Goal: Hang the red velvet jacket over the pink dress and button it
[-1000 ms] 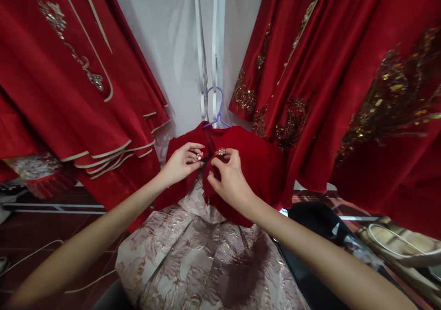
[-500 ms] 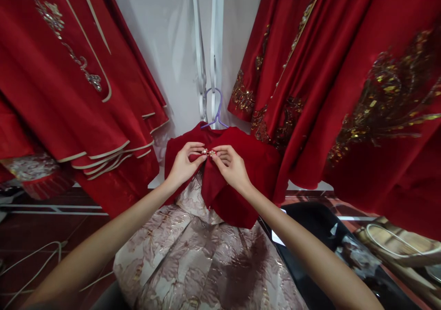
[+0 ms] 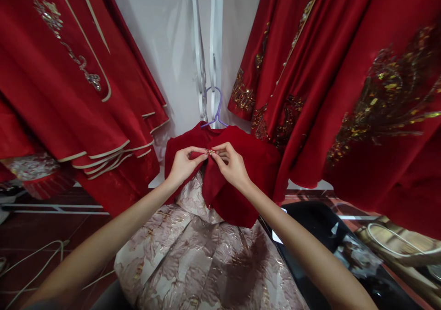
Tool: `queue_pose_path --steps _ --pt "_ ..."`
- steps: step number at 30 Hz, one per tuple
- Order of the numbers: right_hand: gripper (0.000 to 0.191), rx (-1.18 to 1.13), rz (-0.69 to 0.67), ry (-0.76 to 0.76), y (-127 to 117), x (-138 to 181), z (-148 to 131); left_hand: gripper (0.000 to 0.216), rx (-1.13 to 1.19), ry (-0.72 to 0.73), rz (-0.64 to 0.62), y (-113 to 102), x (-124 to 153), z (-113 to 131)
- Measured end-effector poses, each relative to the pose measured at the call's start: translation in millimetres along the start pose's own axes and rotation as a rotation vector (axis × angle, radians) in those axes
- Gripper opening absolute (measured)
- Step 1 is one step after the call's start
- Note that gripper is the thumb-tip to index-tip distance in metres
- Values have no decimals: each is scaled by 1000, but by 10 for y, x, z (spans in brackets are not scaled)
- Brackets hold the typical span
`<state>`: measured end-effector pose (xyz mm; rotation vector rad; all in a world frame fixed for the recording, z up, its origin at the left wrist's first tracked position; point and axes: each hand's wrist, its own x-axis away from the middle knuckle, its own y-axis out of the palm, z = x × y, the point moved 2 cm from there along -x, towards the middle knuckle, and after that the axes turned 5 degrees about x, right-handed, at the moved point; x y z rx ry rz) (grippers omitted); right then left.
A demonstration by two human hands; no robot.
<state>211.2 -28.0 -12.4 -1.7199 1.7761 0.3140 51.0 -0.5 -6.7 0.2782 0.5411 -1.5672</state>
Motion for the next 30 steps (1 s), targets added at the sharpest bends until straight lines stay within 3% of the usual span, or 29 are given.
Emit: queue_pose_path --steps 11,17,30 --pt "18 64 -4 -22 -10 -24 3 13 -66 -17 -121 21 11 70" --pt "17 83 -43 -22 -45 -40 13 13 -420 205 -228 27 25 228" --pt "17 10 -111 -2 -116 -70 51 11 -684 286 -176 82 63 313"
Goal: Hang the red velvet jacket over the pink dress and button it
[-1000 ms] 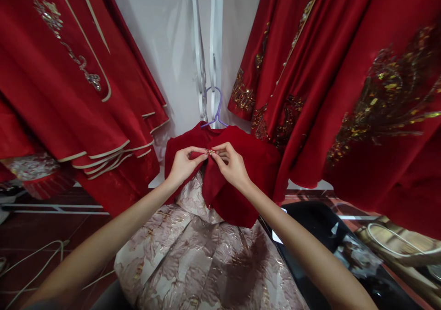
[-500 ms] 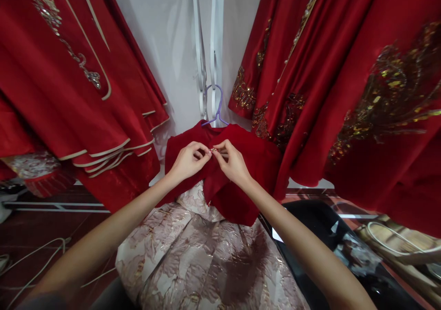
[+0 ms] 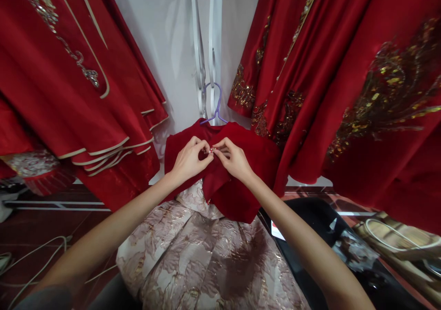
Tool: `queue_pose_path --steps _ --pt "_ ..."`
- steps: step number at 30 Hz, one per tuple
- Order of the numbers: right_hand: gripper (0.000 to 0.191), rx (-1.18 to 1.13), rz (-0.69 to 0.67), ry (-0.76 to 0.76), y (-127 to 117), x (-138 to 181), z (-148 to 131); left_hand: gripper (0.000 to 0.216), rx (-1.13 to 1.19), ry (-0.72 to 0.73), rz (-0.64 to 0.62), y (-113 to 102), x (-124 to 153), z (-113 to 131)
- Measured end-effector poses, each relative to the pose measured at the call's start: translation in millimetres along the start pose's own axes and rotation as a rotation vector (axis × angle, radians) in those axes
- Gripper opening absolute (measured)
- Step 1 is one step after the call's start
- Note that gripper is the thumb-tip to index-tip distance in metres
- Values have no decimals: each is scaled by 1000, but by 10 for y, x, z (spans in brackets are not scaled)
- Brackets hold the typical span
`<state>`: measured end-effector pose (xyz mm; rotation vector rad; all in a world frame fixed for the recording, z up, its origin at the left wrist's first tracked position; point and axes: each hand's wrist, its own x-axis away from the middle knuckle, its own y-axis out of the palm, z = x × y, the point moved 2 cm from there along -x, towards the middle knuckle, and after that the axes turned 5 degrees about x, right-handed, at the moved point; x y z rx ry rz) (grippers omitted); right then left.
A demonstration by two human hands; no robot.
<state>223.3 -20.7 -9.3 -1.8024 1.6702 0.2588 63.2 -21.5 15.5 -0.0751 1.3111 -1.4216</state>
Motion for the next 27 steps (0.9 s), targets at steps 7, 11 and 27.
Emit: queue_pose_path --steps 7,11,27 --pt "22 -18 0 14 -15 -8 31 9 108 25 -69 -29 -22 18" --pt "26 -32 -33 46 -39 -29 52 9 137 24 -59 -47 -26 19" --pt "22 79 -283 -10 -194 -223 -79 4 103 212 -225 -27 -151 8"
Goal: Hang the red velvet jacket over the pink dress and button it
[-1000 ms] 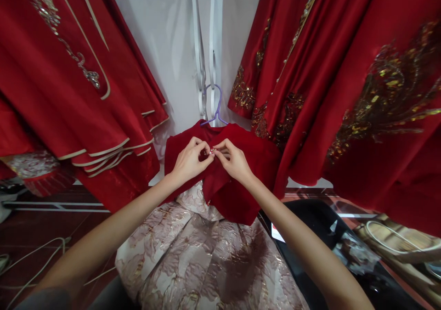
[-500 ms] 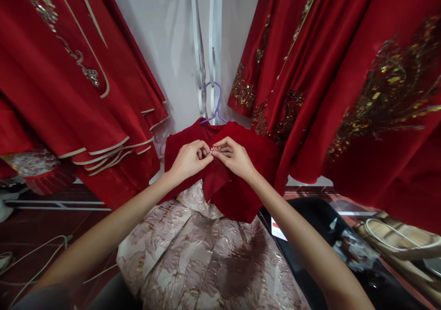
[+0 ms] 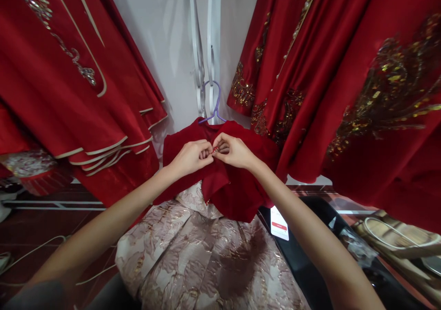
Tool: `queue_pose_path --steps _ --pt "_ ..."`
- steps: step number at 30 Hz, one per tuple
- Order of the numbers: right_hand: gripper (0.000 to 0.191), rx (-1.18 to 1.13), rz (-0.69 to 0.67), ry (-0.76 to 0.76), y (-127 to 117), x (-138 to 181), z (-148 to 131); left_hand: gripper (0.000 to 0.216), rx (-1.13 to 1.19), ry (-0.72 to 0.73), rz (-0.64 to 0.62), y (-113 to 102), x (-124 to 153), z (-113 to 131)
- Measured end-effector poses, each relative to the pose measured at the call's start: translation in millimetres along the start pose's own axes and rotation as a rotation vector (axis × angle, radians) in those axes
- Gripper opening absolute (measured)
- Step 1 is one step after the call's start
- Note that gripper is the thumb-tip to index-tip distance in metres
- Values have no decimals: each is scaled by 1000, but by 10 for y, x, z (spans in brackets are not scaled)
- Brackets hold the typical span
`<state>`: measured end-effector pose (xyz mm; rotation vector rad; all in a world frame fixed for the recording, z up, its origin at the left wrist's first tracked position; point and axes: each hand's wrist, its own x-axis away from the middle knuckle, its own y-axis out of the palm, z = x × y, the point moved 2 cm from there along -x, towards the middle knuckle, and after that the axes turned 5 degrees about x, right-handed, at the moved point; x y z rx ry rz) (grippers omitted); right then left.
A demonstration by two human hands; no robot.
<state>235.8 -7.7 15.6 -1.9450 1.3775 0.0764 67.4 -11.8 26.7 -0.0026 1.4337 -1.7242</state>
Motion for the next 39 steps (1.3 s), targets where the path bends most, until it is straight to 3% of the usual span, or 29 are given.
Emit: queue_pose_path --steps 4,9,12,15,20,25,28,32,37,39 --pt "23 0 -13 -2 59 26 65 9 -121 -67 16 63 23 50" --pt "49 97 382 36 443 320 155 28 -150 -139 77 240 282 36" --pt "62 218 444 73 688 565 155 40 -155 -174 106 326 519 -4" --pt "51 191 468 248 768 793 198 44 -188 -202 136 372 766 -55" --pt "32 22 432 415 611 1055 297 33 -267 -270 170 392 1181 -224" --pt "33 -166 472 416 301 1128 170 21 -376 -296 128 300 1442 -445" --pt "32 -263 448 385 166 1137 -7 14 -295 -333 127 194 1438 -505" --pt "29 -370 363 317 177 1138 -218 13 4 -351 161 163 1349 -278" --pt "29 -462 279 265 404 1095 -331 25 194 -91 -163 361 1269 267" --pt "28 -484 246 266 481 1077 -328 24 220 -80 -164 388 1247 319"
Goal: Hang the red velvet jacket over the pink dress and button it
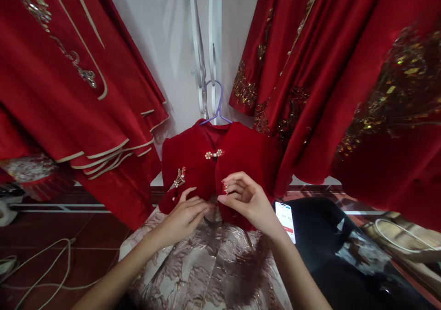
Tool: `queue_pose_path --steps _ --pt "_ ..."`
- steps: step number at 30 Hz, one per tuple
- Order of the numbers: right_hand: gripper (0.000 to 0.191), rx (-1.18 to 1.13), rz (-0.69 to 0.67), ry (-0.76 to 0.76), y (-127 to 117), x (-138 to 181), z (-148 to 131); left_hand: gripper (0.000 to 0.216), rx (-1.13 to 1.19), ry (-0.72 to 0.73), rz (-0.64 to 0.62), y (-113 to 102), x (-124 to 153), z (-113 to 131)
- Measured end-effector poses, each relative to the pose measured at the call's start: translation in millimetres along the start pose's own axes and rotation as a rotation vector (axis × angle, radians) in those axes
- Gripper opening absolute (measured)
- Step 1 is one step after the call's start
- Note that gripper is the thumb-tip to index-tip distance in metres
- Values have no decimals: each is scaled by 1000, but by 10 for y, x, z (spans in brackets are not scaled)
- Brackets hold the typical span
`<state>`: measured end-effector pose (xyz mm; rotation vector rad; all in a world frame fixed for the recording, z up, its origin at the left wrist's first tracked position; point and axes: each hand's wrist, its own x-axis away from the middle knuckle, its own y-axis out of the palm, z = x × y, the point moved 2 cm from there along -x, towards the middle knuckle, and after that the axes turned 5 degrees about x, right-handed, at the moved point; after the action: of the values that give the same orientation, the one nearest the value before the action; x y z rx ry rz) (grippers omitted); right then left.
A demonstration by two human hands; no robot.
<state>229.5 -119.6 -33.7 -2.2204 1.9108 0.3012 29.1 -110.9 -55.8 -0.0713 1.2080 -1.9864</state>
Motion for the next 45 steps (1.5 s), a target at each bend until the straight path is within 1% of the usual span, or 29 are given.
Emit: queue_pose_path --steps 1,3,5,6,8,10,12,14,17,20,23,27,31,35,39,42,45 --pt "28 -5 -13 8 20 -5 22 21 15 -25 55 -20 -11 -24" --pt "23 -3 -26 16 32 -18 64 17 56 -102 219 -113 -23 -140" --pt "19 7 -14 14 22 -32 99 19 86 -166 392 -236 -13 -300" --pt "19 12 -4 12 16 -38 112 22 88 -186 458 -290 -2 -381" --pt "21 18 3 14 15 -44 126 33 93 -210 525 -355 24 -531" --pt "27 22 -11 16 32 -43 129 41 159 -238 513 -355 40 -659" --pt "31 27 -38 15 66 -41 130 42 280 -275 479 -313 40 -760" --pt "31 24 -68 21 117 -48 146 40 381 -319 470 -275 26 -830" --pt "26 24 -79 26 223 -113 208 38 481 -374 502 -279 -10 -879" --pt "19 55 -20 -19 365 -268 304 42 573 -393 522 -329 -56 -868" --pt "18 120 75 -98 524 -477 415 43 623 -393 537 -356 -104 -820" --pt "17 301 168 -210 707 -710 532 39 641 -403 592 -335 -149 -782" --pt "18 411 233 -255 812 -801 591 37 622 -415 660 -314 -171 -819" --pt "20 496 232 -288 854 -814 613 33 530 -409 690 -301 -200 -864" --pt "18 532 233 -277 854 -842 636 28 426 -408 717 -297 -232 -883" --pt "19 533 239 -262 857 -870 651 26 422 -385 704 -332 -255 -905" --pt "18 514 236 -260 845 -888 638 25 444 -369 637 -392 -266 -933"
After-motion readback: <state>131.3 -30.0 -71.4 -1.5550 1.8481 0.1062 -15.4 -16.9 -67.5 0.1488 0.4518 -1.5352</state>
